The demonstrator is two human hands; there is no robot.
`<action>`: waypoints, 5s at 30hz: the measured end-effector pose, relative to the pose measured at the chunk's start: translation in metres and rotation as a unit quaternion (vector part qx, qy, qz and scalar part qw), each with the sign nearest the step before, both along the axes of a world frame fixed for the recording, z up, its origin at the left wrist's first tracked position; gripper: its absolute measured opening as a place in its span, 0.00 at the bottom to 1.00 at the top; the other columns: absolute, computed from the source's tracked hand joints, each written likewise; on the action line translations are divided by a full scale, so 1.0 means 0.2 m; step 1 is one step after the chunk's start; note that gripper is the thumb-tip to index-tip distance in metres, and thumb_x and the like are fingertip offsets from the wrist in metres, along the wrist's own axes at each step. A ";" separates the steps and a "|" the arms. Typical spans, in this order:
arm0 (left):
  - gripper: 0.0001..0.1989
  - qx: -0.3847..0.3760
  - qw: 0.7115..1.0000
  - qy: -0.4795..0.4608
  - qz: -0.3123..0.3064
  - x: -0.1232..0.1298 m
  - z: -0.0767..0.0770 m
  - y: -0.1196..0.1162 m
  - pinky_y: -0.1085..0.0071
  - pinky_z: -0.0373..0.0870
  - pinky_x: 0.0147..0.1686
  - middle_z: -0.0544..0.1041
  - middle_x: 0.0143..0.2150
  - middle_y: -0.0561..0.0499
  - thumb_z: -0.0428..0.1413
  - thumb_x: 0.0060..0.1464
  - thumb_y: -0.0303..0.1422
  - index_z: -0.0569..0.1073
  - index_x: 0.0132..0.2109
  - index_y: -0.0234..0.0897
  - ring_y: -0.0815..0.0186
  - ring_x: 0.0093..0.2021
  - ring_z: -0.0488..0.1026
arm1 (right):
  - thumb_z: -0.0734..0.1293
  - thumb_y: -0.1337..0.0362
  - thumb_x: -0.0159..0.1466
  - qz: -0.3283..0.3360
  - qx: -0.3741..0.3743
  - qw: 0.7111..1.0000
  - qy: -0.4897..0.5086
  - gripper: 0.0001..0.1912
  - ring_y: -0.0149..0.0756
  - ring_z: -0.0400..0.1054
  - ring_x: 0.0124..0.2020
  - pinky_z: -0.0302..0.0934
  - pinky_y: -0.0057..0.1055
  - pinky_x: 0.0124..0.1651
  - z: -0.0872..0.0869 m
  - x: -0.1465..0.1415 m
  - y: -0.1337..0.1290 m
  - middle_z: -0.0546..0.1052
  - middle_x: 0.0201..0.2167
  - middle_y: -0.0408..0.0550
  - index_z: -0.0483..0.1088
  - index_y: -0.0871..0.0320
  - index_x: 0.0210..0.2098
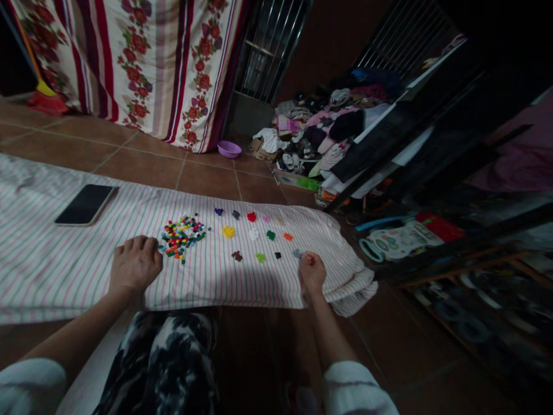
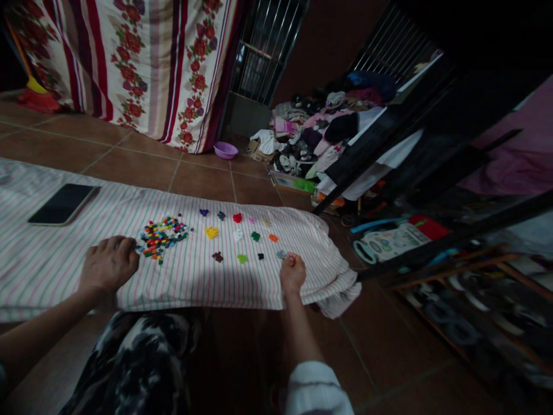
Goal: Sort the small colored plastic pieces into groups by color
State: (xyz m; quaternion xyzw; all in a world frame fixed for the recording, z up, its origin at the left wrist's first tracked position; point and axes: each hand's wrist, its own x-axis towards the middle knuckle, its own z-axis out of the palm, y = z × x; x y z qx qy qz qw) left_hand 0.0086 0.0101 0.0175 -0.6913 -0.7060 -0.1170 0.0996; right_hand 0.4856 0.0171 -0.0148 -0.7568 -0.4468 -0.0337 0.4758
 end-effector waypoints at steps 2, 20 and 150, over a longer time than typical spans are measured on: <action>0.17 0.001 1.000 -0.002 -0.001 0.00 0.00 0.00 0.58 0.59 0.42 0.73 0.45 0.42 0.41 0.59 0.36 0.71 0.45 0.36 0.52 0.46 0.68 | 0.59 0.52 0.55 -0.011 -0.029 1.000 0.005 0.20 0.41 0.68 0.32 0.62 0.36 0.39 -0.01 0.06 0.00 0.76 0.29 0.52 0.73 0.60 0.34; 0.16 -0.005 0.999 -0.041 -0.002 0.00 -0.02 0.01 0.59 0.57 0.44 0.72 0.46 0.41 0.43 0.58 0.35 0.72 0.46 0.36 0.53 0.47 0.65 | 0.55 0.56 0.53 -0.016 -0.059 0.995 -0.073 0.23 0.45 0.69 0.38 0.62 0.41 0.45 -0.05 0.04 0.02 0.78 0.35 0.56 0.76 0.61 0.36; 0.13 0.026 0.999 -0.033 -0.015 -0.01 -0.02 0.02 0.59 0.57 0.43 0.72 0.43 0.43 0.44 0.58 0.33 0.71 0.44 0.37 0.54 0.46 0.66 | 0.61 0.63 0.64 0.275 -0.211 0.935 -0.071 0.12 0.34 0.69 0.40 0.59 0.27 0.40 0.08 -1.44 0.39 0.76 0.39 0.44 0.74 0.51 0.43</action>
